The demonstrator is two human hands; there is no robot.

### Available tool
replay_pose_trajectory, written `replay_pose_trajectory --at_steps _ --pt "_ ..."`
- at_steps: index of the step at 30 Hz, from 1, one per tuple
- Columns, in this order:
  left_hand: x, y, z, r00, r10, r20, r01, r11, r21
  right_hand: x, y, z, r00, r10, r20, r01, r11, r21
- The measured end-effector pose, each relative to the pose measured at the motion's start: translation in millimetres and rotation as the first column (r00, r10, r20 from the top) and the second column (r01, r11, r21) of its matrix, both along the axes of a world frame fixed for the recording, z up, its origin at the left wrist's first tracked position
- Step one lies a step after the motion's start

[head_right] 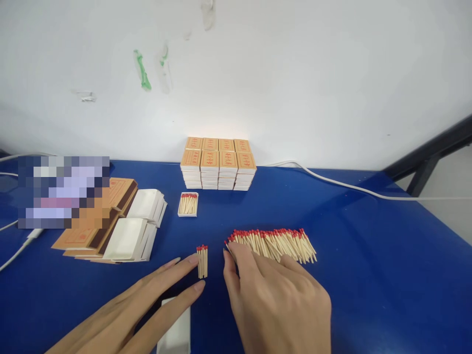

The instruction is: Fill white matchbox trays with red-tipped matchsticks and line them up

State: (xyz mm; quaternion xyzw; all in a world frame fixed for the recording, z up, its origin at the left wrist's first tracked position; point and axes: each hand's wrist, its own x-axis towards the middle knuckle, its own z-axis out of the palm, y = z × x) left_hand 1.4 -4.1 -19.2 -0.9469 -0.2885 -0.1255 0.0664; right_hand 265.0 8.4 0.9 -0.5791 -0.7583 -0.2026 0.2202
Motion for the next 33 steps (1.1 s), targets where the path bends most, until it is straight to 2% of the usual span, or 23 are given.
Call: replay_pose_trajectory --at_steps 2,6,13,18,23,33 --pt "1.8 -0.1 1.8 1.0 0.016 -0.001 -0.016 1.0 0.025 0.8 -1.8 -1.0 1.0 0.006 0.014 -0.006 1.0 0.007" --pt "4.6 -1.9 6.0 0.999 0.043 -0.021 -0.044 0.999 -0.005 0.7 -4.5 -0.4 1.0 0.005 0.031 -0.005 1.0 -0.002" --pt "2.3 5.3 1.7 0.999 0.033 -0.027 -0.031 0.998 0.059 0.4 -7.2 -0.9 0.999 -0.038 0.039 0.039 0.999 -0.02" --pt "4.6 7.0 2.8 0.998 0.065 -0.022 -0.064 0.995 0.071 1.4 -4.6 -2.8 1.0 -0.029 -0.01 0.028 0.997 -0.076" --pt "7.6 6.4 1.0 1.0 0.028 -0.011 -0.027 0.996 0.084 -4.4 1.4 -4.1 0.997 -0.037 -0.074 0.031 0.997 -0.075" --pt "6.9 7.9 2.2 0.999 0.02 -0.041 -0.015 0.993 0.117 -11.1 2.6 -3.0 0.981 0.055 -0.187 -0.074 0.992 -0.099"
